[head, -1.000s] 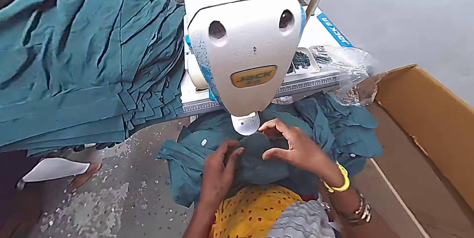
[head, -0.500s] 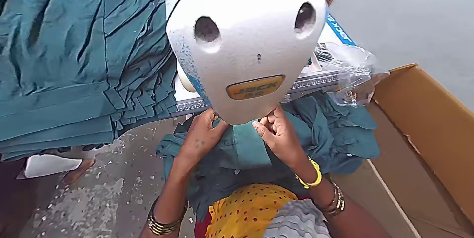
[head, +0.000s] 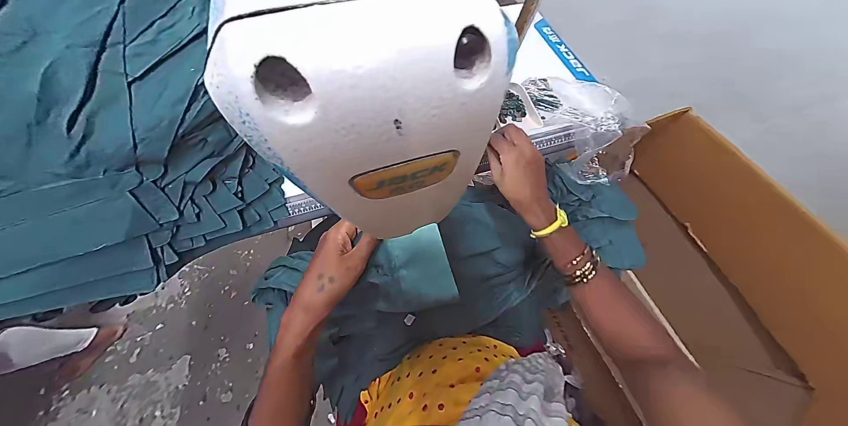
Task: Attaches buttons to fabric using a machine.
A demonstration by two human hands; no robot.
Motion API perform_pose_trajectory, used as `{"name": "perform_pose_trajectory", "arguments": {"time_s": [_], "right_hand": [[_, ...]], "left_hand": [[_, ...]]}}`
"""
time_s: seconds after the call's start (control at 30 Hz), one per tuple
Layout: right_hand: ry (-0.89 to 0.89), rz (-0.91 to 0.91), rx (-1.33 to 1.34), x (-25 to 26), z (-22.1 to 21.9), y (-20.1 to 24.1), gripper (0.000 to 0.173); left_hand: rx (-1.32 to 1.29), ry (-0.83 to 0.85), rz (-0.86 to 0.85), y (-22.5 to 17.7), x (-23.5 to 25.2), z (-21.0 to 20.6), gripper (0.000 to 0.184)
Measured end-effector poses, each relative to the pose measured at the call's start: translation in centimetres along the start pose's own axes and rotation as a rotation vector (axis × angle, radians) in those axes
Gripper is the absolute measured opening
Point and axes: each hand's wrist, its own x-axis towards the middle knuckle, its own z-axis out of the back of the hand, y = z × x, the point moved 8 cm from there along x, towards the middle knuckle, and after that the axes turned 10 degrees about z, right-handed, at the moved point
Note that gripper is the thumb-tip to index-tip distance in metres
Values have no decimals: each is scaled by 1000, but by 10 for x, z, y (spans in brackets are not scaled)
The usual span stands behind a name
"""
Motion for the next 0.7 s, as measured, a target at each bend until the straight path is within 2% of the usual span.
{"name": "perform_pose_trajectory", "arguments": {"time_s": [0.13, 0.27, 0.4, 0.5, 0.6, 0.7], "right_hand": [[80, 132, -58, 12, -22, 4, 22], [56, 137, -45, 14, -27, 2, 10], [-2, 125, 70, 12, -19, -7, 11], [-51, 31, 243, 7, -8, -13, 12], [-23, -154, 434, 5, -10, -22, 16], [62, -287, 639, -4, -8, -15, 14]], "left_hand": [[-3, -2, -4, 0, -2, -1, 18], [-52, 8, 13, 1, -4, -3, 18], [-106, 19, 36, 4, -4, -4, 18], [-115, 24, 29, 3, -4, -4, 19], [-109, 25, 61, 5, -1, -5, 18], [51, -62, -16, 6, -4, -2, 24]]}}
